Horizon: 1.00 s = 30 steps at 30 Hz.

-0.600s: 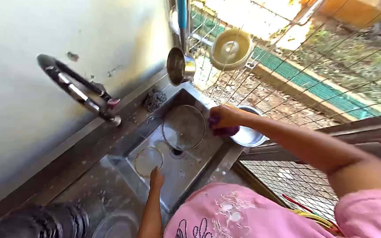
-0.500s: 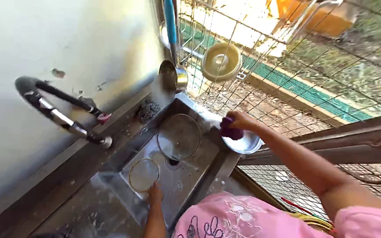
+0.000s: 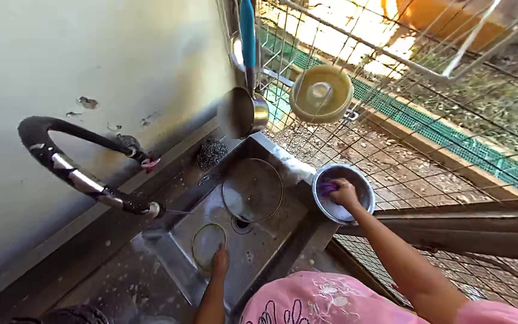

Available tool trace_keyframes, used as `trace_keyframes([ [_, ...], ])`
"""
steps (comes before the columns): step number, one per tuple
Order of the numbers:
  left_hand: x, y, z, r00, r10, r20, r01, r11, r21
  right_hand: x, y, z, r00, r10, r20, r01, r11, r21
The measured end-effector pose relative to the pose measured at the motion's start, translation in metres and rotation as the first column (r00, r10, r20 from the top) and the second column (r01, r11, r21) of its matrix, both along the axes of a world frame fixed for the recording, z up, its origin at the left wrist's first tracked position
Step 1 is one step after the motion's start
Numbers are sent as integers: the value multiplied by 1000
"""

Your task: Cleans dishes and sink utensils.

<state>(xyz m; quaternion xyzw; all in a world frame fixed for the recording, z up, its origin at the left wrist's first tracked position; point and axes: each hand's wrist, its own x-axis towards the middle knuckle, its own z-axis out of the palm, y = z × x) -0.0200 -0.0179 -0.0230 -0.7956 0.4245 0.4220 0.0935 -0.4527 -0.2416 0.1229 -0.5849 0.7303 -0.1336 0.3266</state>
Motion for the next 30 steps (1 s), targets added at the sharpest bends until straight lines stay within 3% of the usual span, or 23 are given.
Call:
trace_keyframes([
  [1, -4, -14, 16, 999, 36, -32, -39, 995, -95, -2, 0, 10, 975, -113, 193, 118, 993, -18],
  [3, -5, -48, 59, 986, 99, -137, -133, 957, -260, 8, -5, 41, 780, -221, 586, 258, 966, 21],
  [5, -1, -66, 104, 947, 128, -294, -225, 918, -325, 38, 0, 80, 604, -208, 770, 194, 975, 111],
  [8, -5, -84, 160, 839, 127, -529, -331, 891, -310, 104, 3, 99, 469, -81, 879, -66, 990, 126],
  [11, -20, -93, 212, 778, 29, -628, -266, 921, -286, 178, 2, 97, 434, 261, 862, -440, 897, -49],
  [13, -29, -97, 245, 841, -56, -539, -175, 913, -368, 222, 5, 109, 406, 595, 694, -722, 674, -155],
  [15, -32, -92, 274, 847, 10, -532, -260, 879, -399, 258, 15, 127, 342, 830, 440, -897, 427, -110],
  [16, -30, -87, 280, 852, 30, -523, -290, 858, -423, 270, 21, 135, 314, 885, 344, -933, 355, -62],
  [19, -15, -77, 293, 900, 20, -435, -249, 843, -476, 285, 24, 142, 266, 927, 263, -961, 278, -8],
  [22, -6, -62, 291, 926, -79, -370, -156, 811, -564, 274, 21, 122, 242, 860, 449, -956, 292, -43],
  [27, 11, -29, 266, 899, -128, -419, -155, 802, -577, 237, 12, 89, 340, 754, 562, -933, 343, 105],
  [30, -1, -33, 260, 898, -128, -420, -117, 852, -510, 245, 23, 97, 253, 809, 530, -967, 235, 102],
])
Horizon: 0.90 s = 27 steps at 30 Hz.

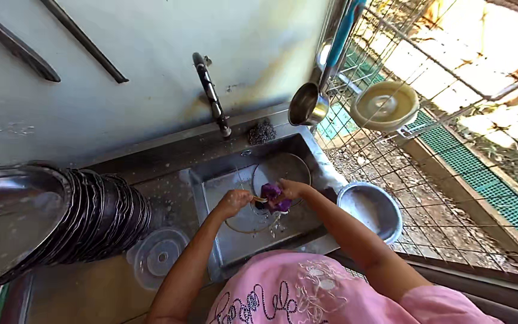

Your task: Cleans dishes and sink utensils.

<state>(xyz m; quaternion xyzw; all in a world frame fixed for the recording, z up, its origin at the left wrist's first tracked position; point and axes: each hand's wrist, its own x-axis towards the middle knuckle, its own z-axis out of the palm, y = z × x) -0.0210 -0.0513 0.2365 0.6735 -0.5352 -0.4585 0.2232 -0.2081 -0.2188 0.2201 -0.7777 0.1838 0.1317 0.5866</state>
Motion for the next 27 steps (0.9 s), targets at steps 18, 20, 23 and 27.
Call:
trace_keyframes([
  [18, 9, 3, 40, 997, -41, 59, 38, 998, 43, 44, 13, 53, 994, 78, -75, -91, 977, -192],
  [20, 33, 23, 43, 996, 88, 1, -87, 996, -35, 27, -4, 48, 996, -18, -90, 5, 990, -138],
  [23, 74, 57, 20, 984, 176, -39, -177, 984, -31, -1, -27, 24, 977, -176, -117, 165, 982, -95],
  [27, 44, 30, 18, 999, -24, -44, 30, 988, 150, 22, -8, 39, 972, -44, -229, -2, 981, -196],
])
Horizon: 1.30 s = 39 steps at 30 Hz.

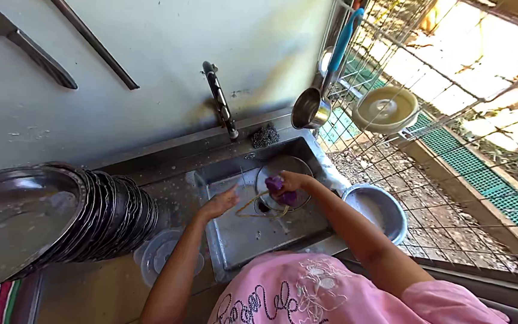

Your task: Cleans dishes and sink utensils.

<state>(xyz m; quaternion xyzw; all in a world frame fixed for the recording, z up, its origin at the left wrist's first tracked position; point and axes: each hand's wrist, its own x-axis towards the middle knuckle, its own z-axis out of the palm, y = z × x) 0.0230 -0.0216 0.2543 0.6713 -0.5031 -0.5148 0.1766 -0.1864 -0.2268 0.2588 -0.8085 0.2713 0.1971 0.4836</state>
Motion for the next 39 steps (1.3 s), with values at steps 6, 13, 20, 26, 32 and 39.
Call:
trace_keyframes([
  [6, -46, -25, 4, 998, 66, -5, -65, 979, -195, 18, 12, 17, 988, 115, 106, -114, 993, -20],
  [13, 18, 36, -25, 942, 319, -105, -334, 922, -194, -23, -20, -19, 994, -61, 91, 57, 998, 41],
  [20, -54, -29, -2, 994, 3, 111, 23, 973, -228, 23, 17, 16, 969, 230, 92, -224, 972, -70],
  [26, -16, 9, -9, 960, 275, -47, -276, 906, -322, -16, -17, 2, 991, -14, 134, 7, 999, 53],
  [32, -23, -1, -8, 999, 34, 31, -33, 999, -10, 0, 3, -6, 997, 66, 43, -65, 998, -22],
  [39, -43, -3, 0, 951, 304, -50, -306, 917, -254, 9, 9, -1, 976, 70, 206, -78, 997, 29],
])
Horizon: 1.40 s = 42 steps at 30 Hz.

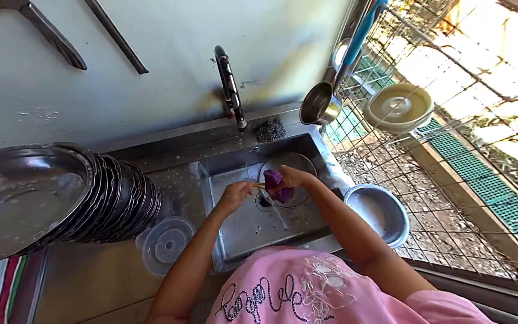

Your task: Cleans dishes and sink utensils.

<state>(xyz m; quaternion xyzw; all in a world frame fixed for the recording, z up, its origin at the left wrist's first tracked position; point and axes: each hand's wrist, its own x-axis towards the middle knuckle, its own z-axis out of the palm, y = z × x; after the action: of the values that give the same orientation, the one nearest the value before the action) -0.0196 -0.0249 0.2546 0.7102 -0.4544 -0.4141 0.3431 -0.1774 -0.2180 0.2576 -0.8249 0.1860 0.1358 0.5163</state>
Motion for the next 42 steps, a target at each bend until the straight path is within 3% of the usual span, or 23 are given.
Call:
trace_keyframes([
  [3, 23, 34, 4, 937, 288, -196, -309, 947, -86, -22, -10, -31, 995, -97, -23, 99, 993, 57],
  [7, 40, 89, 4, 834, 409, -369, -431, 902, 26, -54, 3, -68, 976, -218, 26, 210, 962, 175],
  [11, 56, 174, -9, 587, 675, -447, -671, 714, 198, -90, 12, -72, 915, -403, -11, 394, 889, 235],
  [13, 74, 227, -27, 499, 787, -363, -758, 599, 258, -124, 7, -55, 844, -536, 8, 523, 827, 206],
  [15, 89, 274, -59, 479, 873, -90, -827, 484, 286, -165, -2, -38, 755, -654, 51, 641, 752, 155],
  [16, 95, 289, -74, 507, 857, 91, -836, 462, 297, -185, -7, -30, 697, -715, 52, 710, 698, 89],
  [18, 99, 294, -87, 615, 702, 360, -787, 516, 338, -220, -21, -19, 587, -809, -24, 803, 585, -110],
  [20, 88, 257, -81, 668, 487, 562, -711, 641, 290, -248, -35, -23, 535, -830, -155, 788, 557, -263],
  [22, 62, 192, -71, 732, 357, 580, -559, 801, 214, -264, -41, -42, 490, -827, -276, 753, 561, -344],
  [24, 24, 116, -80, 874, 219, 435, -322, 929, 180, -268, -38, -73, 435, -851, -294, 717, 525, -459],
  [26, -24, 44, -111, 964, -24, 265, -25, 984, 179, -264, -21, -96, 403, -885, -232, 703, 462, -540],
  [28, -80, -17, -158, 938, -267, 222, 218, 950, 222, -256, -4, -113, 366, -917, -158, 703, 384, -599],
  [30, -127, -66, -206, 868, -441, 228, 365, 879, 308, -248, 5, -127, 399, -900, -176, 666, 416, -619],
  [32, -158, -100, -250, 813, -525, 252, 412, 825, 387, -249, 2, -130, 453, -843, -291, 609, 530, -590],
  [34, -171, -126, -281, 799, -519, 302, 379, 826, 418, -258, -10, -130, 455, -832, -317, 604, 550, -577],
  [37, -178, -150, -304, 829, -417, 373, 248, 872, 423, -260, -11, -136, 443, -831, -336, 571, 550, -610],
  [40, -177, -150, -307, 809, -467, 356, 290, 845, 449, -267, -11, -145, 514, -779, -360, 521, 617, -590],
  [42, -164, -142, -291, 810, -477, 341, 340, 856, 390, -273, -18, -146, 528, -794, -302, 554, 591, -586],
])
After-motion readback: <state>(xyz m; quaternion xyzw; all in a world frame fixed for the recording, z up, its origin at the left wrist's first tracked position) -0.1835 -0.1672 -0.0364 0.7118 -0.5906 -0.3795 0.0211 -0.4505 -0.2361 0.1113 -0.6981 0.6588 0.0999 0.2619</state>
